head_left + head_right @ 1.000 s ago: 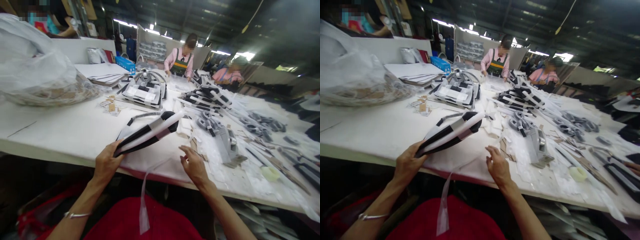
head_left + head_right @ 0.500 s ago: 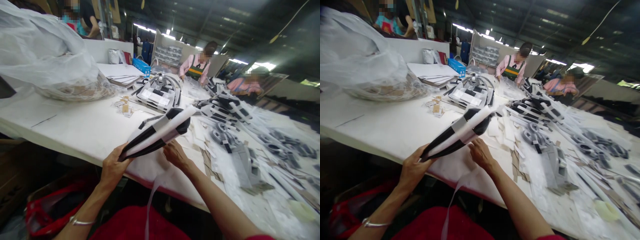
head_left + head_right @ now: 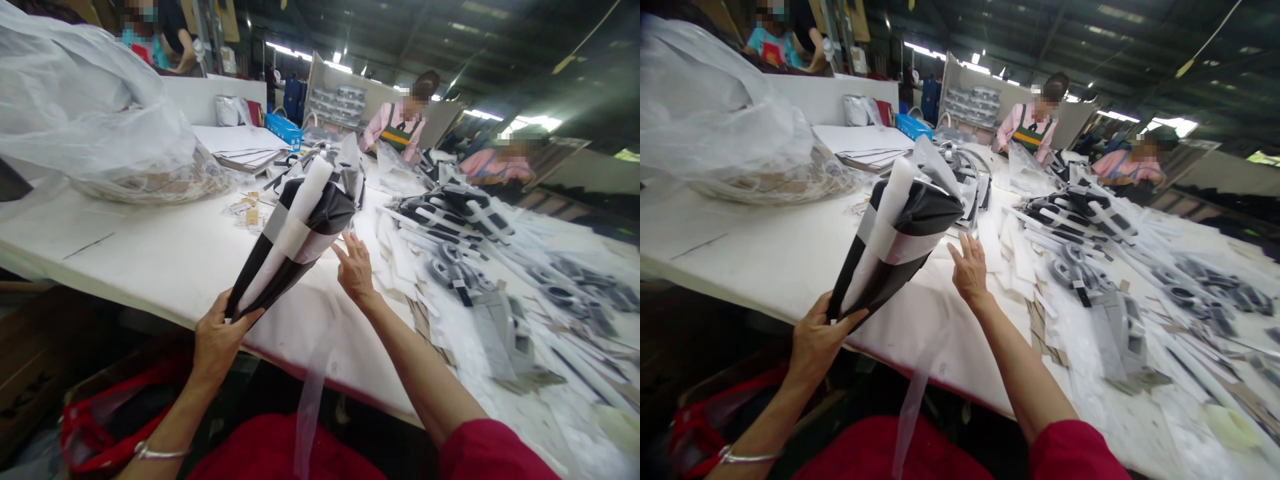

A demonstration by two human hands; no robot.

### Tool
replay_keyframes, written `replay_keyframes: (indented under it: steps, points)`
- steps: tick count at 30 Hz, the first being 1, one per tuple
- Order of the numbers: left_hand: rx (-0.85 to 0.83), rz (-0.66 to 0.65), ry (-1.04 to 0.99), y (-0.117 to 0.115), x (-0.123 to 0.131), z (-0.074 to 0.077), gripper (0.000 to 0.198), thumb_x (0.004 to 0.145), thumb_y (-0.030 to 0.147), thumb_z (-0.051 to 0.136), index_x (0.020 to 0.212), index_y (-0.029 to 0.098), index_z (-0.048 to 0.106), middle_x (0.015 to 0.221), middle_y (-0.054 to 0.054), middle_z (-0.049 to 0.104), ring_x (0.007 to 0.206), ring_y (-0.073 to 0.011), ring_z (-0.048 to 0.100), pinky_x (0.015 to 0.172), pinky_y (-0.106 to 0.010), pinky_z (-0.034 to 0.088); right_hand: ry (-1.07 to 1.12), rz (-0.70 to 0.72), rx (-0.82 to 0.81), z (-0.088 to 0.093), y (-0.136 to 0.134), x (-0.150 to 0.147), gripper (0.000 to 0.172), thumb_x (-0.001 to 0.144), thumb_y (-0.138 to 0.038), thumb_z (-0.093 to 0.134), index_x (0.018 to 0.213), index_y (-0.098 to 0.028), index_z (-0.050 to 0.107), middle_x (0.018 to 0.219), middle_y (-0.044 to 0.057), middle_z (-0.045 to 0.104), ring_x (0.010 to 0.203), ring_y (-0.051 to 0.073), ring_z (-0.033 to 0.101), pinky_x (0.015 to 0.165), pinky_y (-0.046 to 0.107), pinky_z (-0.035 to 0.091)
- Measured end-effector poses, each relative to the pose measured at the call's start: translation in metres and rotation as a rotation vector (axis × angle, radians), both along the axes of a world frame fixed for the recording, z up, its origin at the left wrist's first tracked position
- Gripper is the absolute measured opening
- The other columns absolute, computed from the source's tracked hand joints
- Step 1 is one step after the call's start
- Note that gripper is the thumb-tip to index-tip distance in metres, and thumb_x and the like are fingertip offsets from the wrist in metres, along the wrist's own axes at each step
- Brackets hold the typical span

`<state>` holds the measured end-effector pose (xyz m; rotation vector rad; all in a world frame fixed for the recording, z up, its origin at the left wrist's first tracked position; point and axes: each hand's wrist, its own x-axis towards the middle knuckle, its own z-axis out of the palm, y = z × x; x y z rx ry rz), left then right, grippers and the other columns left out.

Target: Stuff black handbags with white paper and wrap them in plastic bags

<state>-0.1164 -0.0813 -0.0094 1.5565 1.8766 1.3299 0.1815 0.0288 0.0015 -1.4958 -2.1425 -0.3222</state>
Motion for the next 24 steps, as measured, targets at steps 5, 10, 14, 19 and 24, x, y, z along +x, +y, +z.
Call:
replay_keyframes:
  steps: [5, 10, 14, 19, 24]
  points:
    - [-0.030, 0.002, -0.012, -0.001, 0.000, 0.005, 0.047, 0.072, 0.054, 0.069, 0.106, 0.022, 0.066, 0.077, 0.002, 0.070, 0.068, -0.0185, 0.063, 0.066, -0.027, 0.051, 0.143, -0.015, 0.031, 0.008, -0.033, -0.012, 0.035, 0.084, -0.004, 0.047, 0.107, -0.017, 0.070, 0.132, 0.013, 0.061, 0.136, 0.028, 0.043, 0.116, 0.053, 0.027]
    - [-0.057, 0.004, -0.029, -0.001, 0.001, 0.007, 0.051, 0.069, 0.058, 0.069, 0.105, 0.021, 0.065, 0.075, 0.002, 0.068, 0.068, -0.0182, 0.062, 0.065, -0.027, 0.050, -0.034, 0.619, -0.136, 0.010, -0.078, -0.045, 0.032, 0.092, -0.019, 0.052, 0.121, -0.022, 0.064, 0.138, 0.007, 0.058, 0.135, 0.020, 0.044, 0.116, 0.041, 0.032]
    - [-0.080, 0.005, -0.039, -0.001, 0.003, 0.008, 0.053, 0.067, 0.059, 0.069, 0.104, 0.021, 0.064, 0.077, 0.003, 0.068, 0.070, -0.0184, 0.062, 0.066, -0.027, 0.049, -0.114, 0.313, -0.355, -0.007, -0.062, -0.041, 0.043, 0.095, -0.032, 0.054, 0.134, -0.016, 0.056, 0.150, 0.015, 0.045, 0.142, 0.027, 0.035, 0.119, 0.049, 0.023]
    - [-0.083, -0.009, -0.062, -0.002, 0.004, 0.010, 0.054, 0.067, 0.061, 0.069, 0.104, 0.021, 0.064, 0.077, 0.002, 0.068, 0.069, -0.0189, 0.062, 0.067, -0.027, 0.049, 0.004, -0.199, -0.600, -0.016, -0.039, 0.001, 0.054, 0.098, -0.039, 0.049, 0.143, -0.010, 0.045, 0.154, 0.020, 0.037, 0.144, 0.032, 0.031, 0.116, 0.053, 0.025]
    - [-0.084, 0.005, -0.031, -0.002, 0.002, 0.007, 0.055, 0.068, 0.060, 0.069, 0.107, 0.022, 0.065, 0.078, 0.002, 0.069, 0.071, -0.0198, 0.063, 0.067, -0.028, 0.049, 0.029, -0.136, -0.449, -0.015, -0.064, 0.005, 0.062, 0.097, -0.044, 0.048, 0.151, -0.016, 0.035, 0.159, 0.015, 0.027, 0.148, 0.030, 0.021, 0.118, 0.051, 0.019]
